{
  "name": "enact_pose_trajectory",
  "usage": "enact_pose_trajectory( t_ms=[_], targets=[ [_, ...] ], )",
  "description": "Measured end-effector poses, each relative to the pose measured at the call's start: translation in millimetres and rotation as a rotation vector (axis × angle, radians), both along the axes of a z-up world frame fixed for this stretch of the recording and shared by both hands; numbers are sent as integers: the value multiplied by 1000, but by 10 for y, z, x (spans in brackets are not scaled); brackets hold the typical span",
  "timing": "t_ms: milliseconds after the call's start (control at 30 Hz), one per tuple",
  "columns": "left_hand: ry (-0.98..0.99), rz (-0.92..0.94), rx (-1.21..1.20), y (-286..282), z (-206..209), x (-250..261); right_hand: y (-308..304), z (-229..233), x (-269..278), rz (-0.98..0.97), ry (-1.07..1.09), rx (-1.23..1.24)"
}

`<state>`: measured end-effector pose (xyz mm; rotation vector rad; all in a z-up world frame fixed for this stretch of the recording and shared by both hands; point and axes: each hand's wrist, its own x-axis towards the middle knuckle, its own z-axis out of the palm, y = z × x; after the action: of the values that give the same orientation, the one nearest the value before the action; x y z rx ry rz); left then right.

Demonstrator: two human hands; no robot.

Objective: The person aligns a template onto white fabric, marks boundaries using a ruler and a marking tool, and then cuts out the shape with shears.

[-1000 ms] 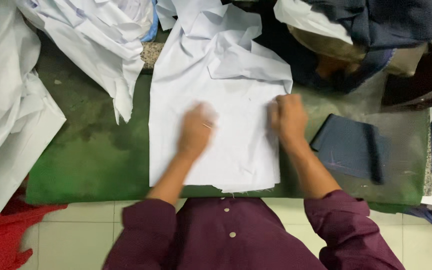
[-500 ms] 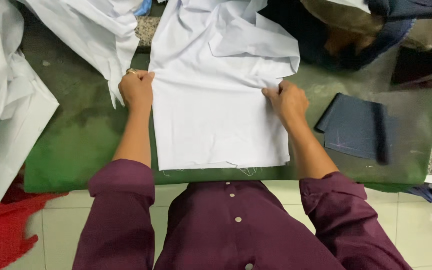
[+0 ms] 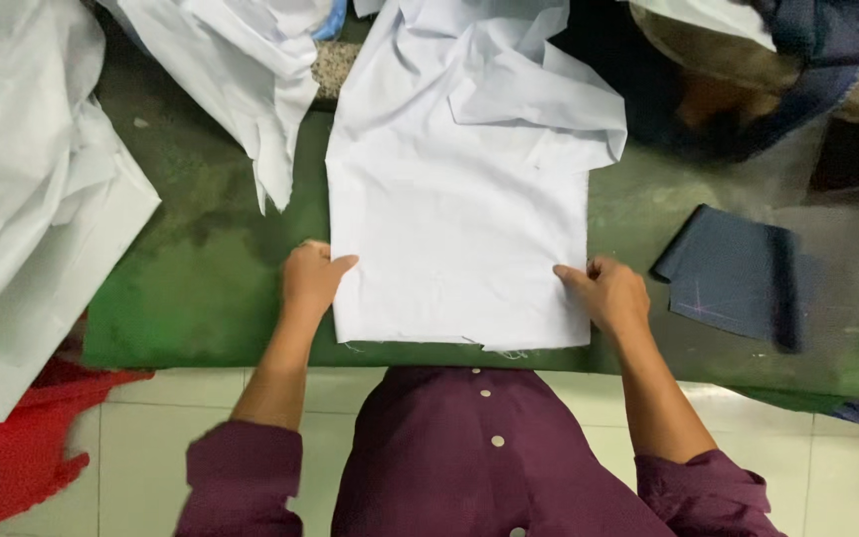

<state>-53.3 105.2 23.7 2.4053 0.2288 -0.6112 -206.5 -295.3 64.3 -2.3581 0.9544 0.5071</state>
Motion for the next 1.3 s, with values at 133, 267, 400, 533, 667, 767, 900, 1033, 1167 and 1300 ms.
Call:
enact_pose_trajectory(
  t_ms=[133,267,400,533,667,767,900,1033,1167,1300],
  targets=[
    [11,144,-56,-7,42,-55,38,-79,27,-2,38,-33],
    [-452,50,54,-567,10,-203,501,-14,381,171,-269,-335],
    [-913,-629,61,-1064,-259,-117,1024,-762,1003,783,-872,-236],
    [-751,-690,48,-1019,13,245,539,-431,1333,632,-655,-419],
    [-380,-693,238,-937,289,434,-125,-919,1418,172,-737,-840],
    [-471,-709,240,-956,104,458,419,-930,1426,368,-946,-687],
    [-614,-769,237,-971,49,467,366,-830,1357,349,-876,-697],
    [-591,-803,225,-1032,66,464,-584,-672,941,143,-724,-767],
    [-650,-733,200,-1002,-63,267,-1267,-494,-15,-83,-721,-734],
    [-914,-715,34,-1238,-477,-321,-2347,-976,-1445,-571,-672,-759]
  ],
)
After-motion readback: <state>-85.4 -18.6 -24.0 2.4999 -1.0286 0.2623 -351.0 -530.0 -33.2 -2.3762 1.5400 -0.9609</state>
